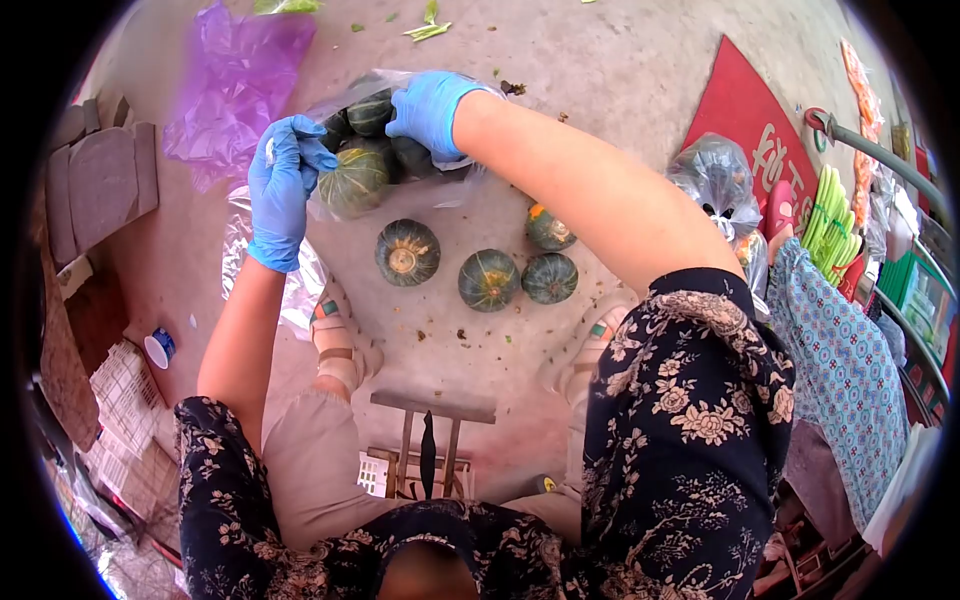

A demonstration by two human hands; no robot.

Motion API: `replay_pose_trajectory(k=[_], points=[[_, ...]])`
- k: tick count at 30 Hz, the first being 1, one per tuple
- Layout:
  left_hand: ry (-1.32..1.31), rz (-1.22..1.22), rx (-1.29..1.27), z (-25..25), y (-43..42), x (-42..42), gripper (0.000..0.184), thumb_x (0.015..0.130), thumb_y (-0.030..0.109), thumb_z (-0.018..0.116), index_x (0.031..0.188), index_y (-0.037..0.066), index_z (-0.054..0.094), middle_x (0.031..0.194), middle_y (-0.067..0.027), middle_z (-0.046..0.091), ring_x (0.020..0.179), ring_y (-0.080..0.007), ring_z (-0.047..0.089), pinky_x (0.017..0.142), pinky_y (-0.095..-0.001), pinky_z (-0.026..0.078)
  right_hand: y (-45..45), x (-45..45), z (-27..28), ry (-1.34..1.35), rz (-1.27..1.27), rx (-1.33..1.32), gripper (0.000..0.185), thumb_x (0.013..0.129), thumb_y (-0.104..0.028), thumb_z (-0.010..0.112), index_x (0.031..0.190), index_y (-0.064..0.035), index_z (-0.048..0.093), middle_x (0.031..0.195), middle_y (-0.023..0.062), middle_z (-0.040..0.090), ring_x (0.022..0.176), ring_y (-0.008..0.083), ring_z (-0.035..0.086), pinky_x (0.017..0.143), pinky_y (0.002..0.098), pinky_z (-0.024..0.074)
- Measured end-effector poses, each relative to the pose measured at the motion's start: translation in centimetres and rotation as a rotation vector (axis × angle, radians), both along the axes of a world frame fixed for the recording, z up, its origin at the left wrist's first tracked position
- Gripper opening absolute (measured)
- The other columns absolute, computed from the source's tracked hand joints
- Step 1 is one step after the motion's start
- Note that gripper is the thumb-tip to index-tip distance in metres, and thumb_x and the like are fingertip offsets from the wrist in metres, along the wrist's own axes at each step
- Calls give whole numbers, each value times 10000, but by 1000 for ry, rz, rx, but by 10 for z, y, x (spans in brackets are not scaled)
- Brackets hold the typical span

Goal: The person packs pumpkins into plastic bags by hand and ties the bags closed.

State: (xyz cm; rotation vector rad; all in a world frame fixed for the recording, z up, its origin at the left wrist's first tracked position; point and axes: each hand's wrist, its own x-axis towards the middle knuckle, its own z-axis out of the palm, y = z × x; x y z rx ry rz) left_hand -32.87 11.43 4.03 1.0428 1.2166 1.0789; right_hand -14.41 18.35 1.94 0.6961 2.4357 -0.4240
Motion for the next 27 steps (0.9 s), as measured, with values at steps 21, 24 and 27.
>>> replay_pose_trajectory(k=[21, 24, 27], points=[[-49, -112, -323, 17, -27, 18, 368, 991, 271, 295, 1173, 73, 545, 548, 60, 398, 460, -17, 317, 402, -164, 240, -23, 14, -13, -158, -785, 34, 613, 870, -602, 323, 973, -118, 684, 969, 105, 663, 904, 250, 635, 759, 366, 480], [-26, -98, -309, 20, -26, 21, 372, 991, 268, 287, 1173, 74, 547, 553, 57, 407, 463, -16, 321, 405, -163, 241, -23, 8, -19, -156, -880, 20, 577, 878, -558, 336, 982, -104, 678, 992, 130, 653, 938, 273, 623, 789, 382, 476], [-24, -126, -301, 21, -28, 22, 373, 992, 264, 282, 1181, 72, 539, 560, 52, 419, 465, -15, 327, 408, -162, 245, -12, 11, -23, -106, -798, -19, 471, 894, -424, 341, 1029, -109, 665, 1086, 93, 633, 959, 274, 617, 749, 443, 478]])
